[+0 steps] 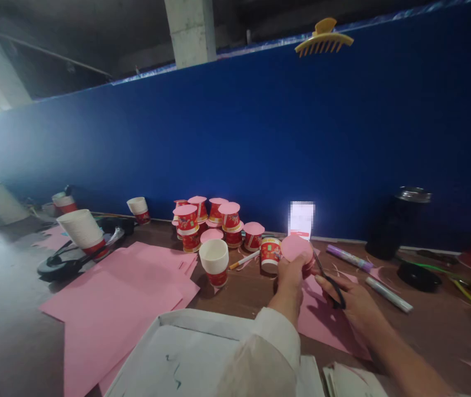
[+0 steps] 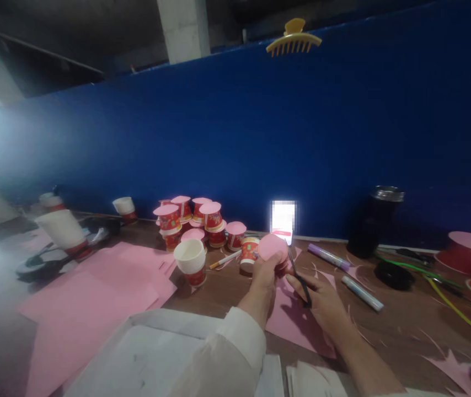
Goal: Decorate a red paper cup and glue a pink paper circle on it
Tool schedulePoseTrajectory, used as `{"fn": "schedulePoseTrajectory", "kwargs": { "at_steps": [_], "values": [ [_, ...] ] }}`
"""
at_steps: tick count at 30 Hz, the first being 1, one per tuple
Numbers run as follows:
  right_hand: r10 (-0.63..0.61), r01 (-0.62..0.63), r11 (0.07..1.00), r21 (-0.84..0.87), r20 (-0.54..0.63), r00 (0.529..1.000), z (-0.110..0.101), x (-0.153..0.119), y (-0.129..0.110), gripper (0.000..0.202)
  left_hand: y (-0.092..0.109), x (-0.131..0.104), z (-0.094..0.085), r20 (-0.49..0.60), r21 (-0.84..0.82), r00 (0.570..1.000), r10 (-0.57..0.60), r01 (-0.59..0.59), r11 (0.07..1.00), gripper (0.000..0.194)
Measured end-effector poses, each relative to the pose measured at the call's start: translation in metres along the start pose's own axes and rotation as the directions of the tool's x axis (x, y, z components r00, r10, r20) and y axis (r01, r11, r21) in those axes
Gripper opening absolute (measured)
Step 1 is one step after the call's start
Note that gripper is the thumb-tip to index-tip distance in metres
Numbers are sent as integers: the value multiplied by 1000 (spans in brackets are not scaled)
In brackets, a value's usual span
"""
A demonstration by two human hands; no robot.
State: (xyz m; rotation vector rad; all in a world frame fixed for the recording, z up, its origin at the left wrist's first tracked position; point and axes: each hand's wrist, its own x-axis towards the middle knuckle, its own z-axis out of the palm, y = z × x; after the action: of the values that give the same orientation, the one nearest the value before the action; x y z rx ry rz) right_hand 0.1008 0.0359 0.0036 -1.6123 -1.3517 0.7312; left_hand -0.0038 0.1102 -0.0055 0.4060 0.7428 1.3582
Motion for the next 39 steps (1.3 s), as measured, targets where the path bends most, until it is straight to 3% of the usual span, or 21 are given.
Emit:
{"fn": "schedulePoseTrajectory", "kwargs": {
  "at_steps": [8,18,24,34,39],
  "values": [
    [66,-66,998,14,8,998,-2,1,1,49,-1,2,-2,11,35,1000,14,-14,999,29],
    [50,-51,996,74,9,999,-1,2,-2,41,-1,4,-2,12,22,1000,8,-9,1000,26],
    [108,-107,988,111,-3,994,2,-6,-8,45,2,1,-1,-11,60,1000,8,-7,998,27],
    [48,-48,996,73,6,999,-5,-5,-12,44,0,6,-4,21,245,997,68,-71,967,35],
    [-26,23,999,-41,-83,996,-3,-6,-13,47,7,2,-3,18,306,997,70,-73,949,33]
  ]
}}
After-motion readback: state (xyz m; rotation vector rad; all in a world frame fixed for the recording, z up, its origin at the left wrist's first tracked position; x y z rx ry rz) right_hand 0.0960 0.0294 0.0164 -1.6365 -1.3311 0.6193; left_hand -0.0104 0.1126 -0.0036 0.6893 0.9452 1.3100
